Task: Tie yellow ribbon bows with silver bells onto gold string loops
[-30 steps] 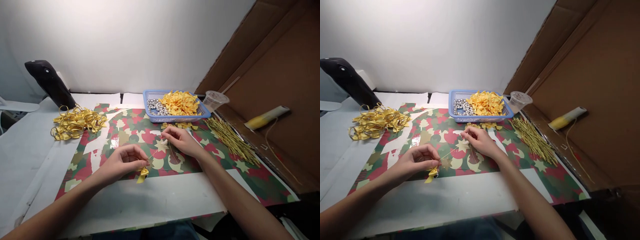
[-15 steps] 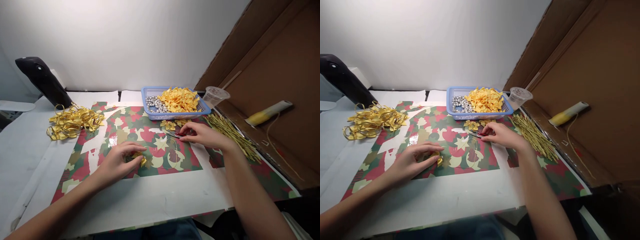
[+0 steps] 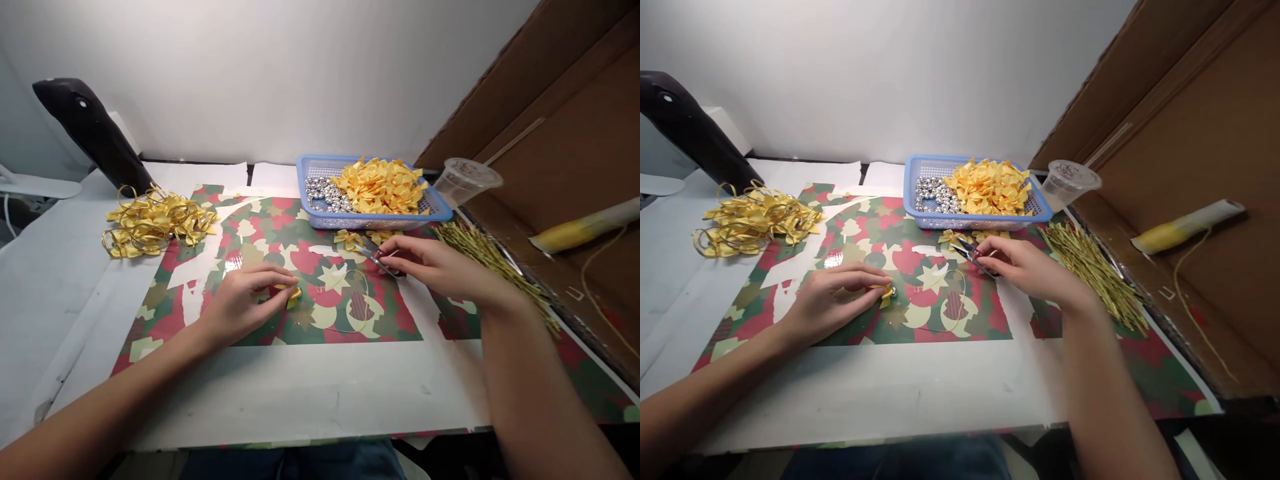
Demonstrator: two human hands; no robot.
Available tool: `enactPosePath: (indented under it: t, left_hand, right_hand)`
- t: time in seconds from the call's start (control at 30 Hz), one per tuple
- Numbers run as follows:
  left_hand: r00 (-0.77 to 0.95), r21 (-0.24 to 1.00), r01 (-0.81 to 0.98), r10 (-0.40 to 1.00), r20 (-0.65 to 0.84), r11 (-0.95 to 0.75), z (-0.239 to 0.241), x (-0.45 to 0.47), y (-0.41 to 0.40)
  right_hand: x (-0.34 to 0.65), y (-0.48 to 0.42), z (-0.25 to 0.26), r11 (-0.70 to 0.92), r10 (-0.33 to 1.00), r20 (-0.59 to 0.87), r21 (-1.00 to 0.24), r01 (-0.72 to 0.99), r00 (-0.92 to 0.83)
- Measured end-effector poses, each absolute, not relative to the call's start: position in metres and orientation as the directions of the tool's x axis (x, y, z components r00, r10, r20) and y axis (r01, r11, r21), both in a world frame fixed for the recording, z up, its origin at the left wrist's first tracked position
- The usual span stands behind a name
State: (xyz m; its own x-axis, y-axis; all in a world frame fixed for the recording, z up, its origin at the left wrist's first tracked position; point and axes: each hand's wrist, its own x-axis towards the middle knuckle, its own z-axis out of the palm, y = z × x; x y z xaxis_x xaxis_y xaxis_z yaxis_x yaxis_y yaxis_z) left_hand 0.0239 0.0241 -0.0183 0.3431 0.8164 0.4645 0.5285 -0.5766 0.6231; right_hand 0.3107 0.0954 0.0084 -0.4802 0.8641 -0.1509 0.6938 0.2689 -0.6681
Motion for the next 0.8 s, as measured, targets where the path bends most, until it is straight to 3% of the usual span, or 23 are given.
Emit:
enactPosePath:
  t: [0.17,0.5,0.8]
  left_hand:
    - [0.318,0.726,0.473,0.865,0.387,-0.499,-0.019,0.026,0.026]
    - [0.354,0.795,0.432,0.891,0.283,-0.425,-0.022,0.026,0.028]
    - [0.402,0.78,0.434,0.872,0.28,-0.45,-0.023,0.027,0.029]
  right_hand:
    - [0.297,0.084,0.011,0.218,0.883,-0.083,-0.8,0.559,-0.463]
    - [0.275,0.064,0.016,0.023,0.685,-0.267,-0.922,0.386,-0.678]
    - [0.264,0.065,0.005,0.094,0.647,-0.335,-0.856,0.508,-0.685]
